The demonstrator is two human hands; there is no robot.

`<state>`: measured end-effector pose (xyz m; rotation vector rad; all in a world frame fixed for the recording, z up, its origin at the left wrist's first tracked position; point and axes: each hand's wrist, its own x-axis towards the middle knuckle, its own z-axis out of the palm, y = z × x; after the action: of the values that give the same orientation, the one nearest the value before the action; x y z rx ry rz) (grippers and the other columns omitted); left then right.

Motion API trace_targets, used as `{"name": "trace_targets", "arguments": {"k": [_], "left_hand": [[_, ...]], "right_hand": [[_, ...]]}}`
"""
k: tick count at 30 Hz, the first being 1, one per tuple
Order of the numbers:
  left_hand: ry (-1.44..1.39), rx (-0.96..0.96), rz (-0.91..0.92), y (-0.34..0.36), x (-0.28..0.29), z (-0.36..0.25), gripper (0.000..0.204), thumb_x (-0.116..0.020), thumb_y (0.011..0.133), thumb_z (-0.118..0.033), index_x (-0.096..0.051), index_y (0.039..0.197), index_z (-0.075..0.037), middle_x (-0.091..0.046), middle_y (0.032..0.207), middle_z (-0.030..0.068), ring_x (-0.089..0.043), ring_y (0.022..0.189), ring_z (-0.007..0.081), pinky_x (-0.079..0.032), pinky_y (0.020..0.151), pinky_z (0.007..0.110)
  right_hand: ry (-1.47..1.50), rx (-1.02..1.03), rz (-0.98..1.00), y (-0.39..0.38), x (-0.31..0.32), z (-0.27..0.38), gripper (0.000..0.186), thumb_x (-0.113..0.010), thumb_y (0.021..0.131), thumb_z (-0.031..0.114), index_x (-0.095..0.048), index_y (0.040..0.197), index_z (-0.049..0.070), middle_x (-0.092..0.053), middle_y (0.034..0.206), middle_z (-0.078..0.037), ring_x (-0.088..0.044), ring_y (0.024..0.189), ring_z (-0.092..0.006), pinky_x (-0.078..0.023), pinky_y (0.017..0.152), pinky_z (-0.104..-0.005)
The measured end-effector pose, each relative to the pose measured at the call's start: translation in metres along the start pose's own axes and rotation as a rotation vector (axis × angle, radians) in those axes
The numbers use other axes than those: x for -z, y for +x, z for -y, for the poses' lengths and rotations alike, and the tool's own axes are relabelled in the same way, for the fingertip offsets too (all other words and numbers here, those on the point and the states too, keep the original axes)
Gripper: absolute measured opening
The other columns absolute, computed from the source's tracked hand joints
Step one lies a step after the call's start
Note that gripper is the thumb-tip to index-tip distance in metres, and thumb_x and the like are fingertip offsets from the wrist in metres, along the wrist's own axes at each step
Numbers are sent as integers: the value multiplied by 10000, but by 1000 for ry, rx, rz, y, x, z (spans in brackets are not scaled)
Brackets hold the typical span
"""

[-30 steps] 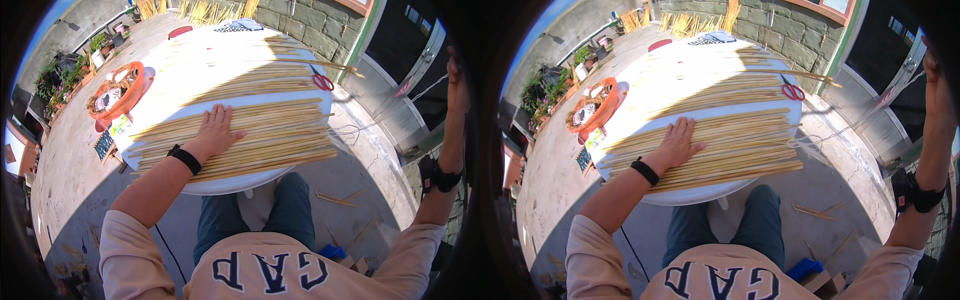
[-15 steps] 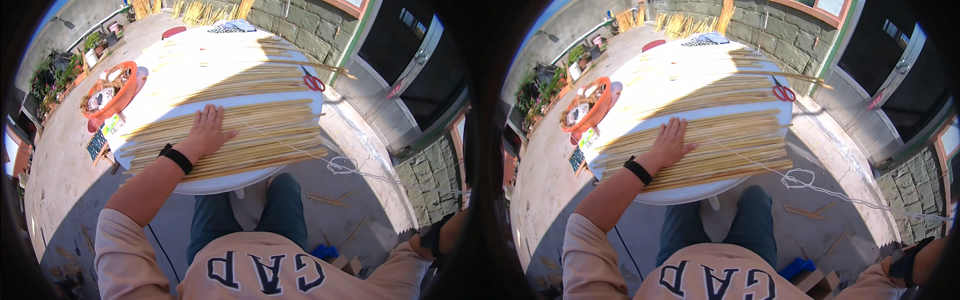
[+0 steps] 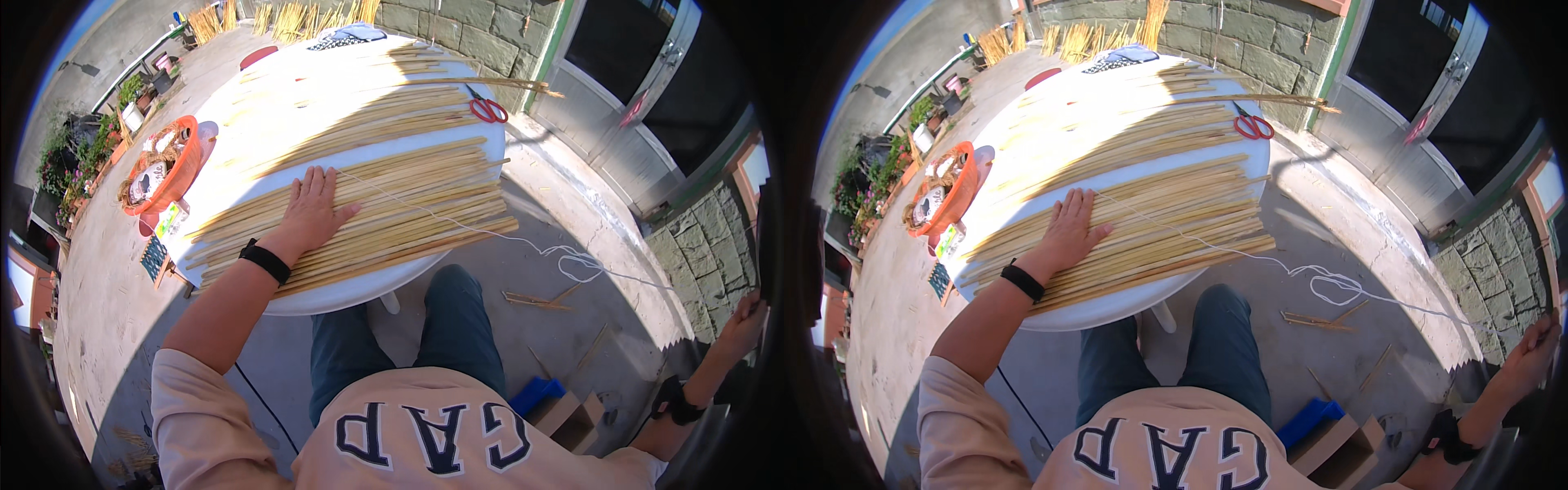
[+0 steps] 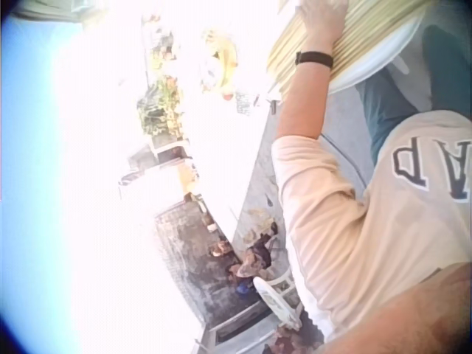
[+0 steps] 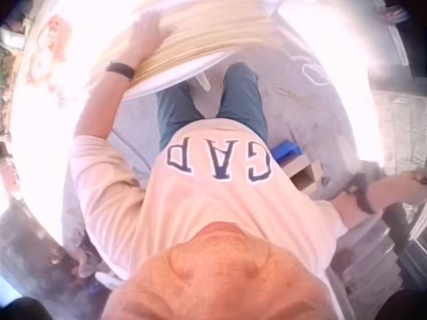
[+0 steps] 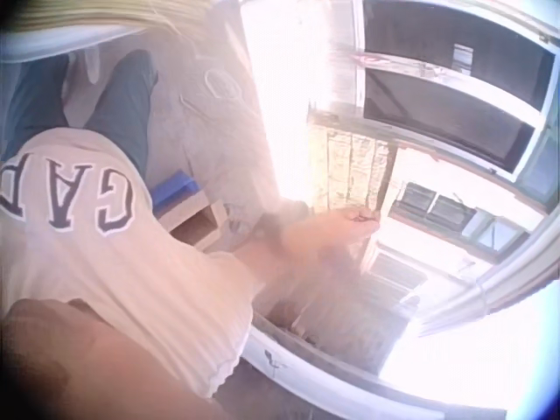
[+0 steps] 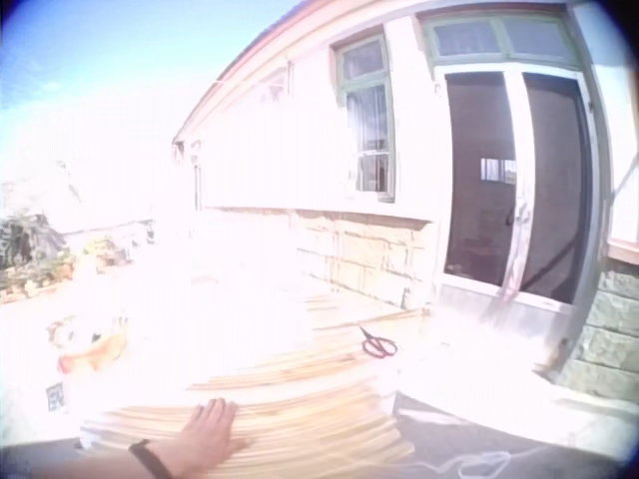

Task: The person weaves thin bamboo strips together by threading a white cord through and around them on a round table. The person picks up individual strips, aligns them with the existing bundle, and secures them by looping the cord over each strip.

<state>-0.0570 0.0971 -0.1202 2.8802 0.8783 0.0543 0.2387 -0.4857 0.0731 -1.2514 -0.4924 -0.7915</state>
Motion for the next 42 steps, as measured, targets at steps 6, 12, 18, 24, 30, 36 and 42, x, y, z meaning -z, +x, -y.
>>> {"name": "trace_targets", "arguments": {"k": [6, 12, 18, 24, 30, 36, 42], "left_hand": [[35, -5, 29, -2, 2, 3, 725, -365, 883, -478, -154, 1351, 33, -177, 1387, 257, -110, 1319, 350, -95, 1061, 451], [46, 12, 13, 3, 2, 9, 764, -362, 868, -523, -157, 1354, 30, -171, 1389, 262, -107, 1320, 351, -95, 1061, 456], [5, -30, 9, 0, -1, 11, 804, -367, 855, -553, -158, 1345, 50, -171, 1383, 269, -106, 1310, 384, -107, 1057, 473], [-38, 6, -45, -12, 24, 6, 763, -396, 875, -492, -150, 1342, 59, -169, 1363, 311, -88, 1318, 373, -120, 1064, 428], [-123, 35, -110, -7, 98, 34, 413, -607, 806, -221, -508, 1158, -29, -554, 1133, 135, -546, 995, 223, -423, 850, 318], [-222, 154, 23, 36, 80, 87, 167, -612, 774, -102, -634, 922, -27, -640, 752, 77, -590, 706, 152, -469, 678, 265], [-114, 108, -148, 58, 46, 67, 127, -644, 711, -123, -634, 834, -93, -629, 813, 57, -581, 771, 234, -463, 710, 331]], "right_hand": [[-69, -224, -204, -8, 98, -65, 268, -460, 914, 229, -519, 1017, -11, -496, 696, -10, -321, 473, -44, -235, 388, -183], [-314, -241, -499, -23, 129, -87, 244, -467, 895, 237, -534, 1008, 32, -514, 701, -7, -350, 477, -52, -259, 397, -181], [-181, -458, -135, -18, 168, -95, 348, -410, 934, 219, -434, 1208, 6, -461, 740, 17, -287, 463, -7, -199, 361, -159], [-41, -740, 586, -155, -56, -10, 369, -474, 897, 219, -436, 1190, -1, -406, 590, 31, -282, 377, -2, -178, 334, -142], [139, -971, 1034, -214, -126, -20, 223, -497, 882, 197, -548, 943, -11, -599, 649, -76, -442, 421, -49, -304, 367, -165], [301, -1091, 1348, -260, -184, -28, 170, -477, 882, 74, -613, 943, -9, -629, 713, -85, -487, 499, -54, -374, 438, -170], [258, -1187, 1476, -275, -202, -28, 176, -485, 881, 68, -614, 983, 6, -633, 747, -59, -483, 543, -52, -400, 505, -168]]}}
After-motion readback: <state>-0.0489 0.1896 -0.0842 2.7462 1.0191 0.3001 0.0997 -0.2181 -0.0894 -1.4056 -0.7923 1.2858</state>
